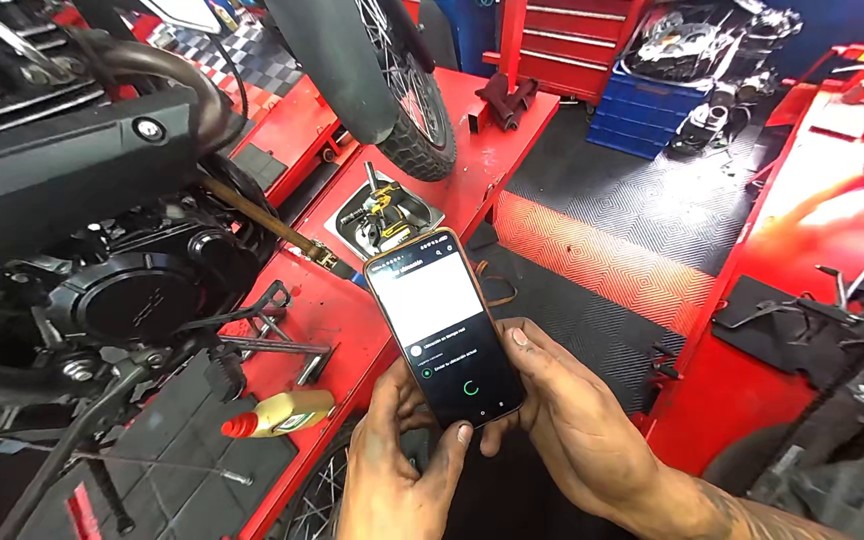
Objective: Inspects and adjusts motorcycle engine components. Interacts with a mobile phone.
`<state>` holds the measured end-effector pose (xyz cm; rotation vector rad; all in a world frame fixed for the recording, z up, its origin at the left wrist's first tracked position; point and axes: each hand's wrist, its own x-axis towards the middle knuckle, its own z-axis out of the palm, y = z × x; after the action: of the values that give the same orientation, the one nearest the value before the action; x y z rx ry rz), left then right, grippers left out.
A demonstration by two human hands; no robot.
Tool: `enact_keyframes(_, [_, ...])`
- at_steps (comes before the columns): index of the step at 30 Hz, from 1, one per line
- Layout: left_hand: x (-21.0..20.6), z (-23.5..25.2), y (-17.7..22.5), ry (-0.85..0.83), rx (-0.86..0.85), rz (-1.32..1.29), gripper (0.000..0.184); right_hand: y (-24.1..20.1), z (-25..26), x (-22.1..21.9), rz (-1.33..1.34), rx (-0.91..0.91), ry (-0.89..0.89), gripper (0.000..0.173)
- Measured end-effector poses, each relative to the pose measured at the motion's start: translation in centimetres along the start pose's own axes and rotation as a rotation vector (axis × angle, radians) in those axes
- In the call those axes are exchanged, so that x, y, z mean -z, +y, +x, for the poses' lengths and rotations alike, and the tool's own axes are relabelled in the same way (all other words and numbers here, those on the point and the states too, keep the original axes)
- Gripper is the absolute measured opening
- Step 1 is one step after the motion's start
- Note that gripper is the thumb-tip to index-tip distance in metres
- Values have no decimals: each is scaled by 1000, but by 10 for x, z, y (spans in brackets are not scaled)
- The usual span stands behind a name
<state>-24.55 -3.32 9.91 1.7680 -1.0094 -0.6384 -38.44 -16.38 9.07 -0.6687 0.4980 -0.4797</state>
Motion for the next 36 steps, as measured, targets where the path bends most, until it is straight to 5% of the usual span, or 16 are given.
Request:
enact_keyframes(23, [-11,4,5,-60,-67,-13,65,-5,-6,13,24,21,5,38])
enact_keyframes(28, [-13,7,5,-6,-71,-21,52,-7,-7,13,20,40,0,28])
enact_keyframes(36, [-11,10,1,16,-88,-113,42,-7,-5,12,0,40,-13,37])
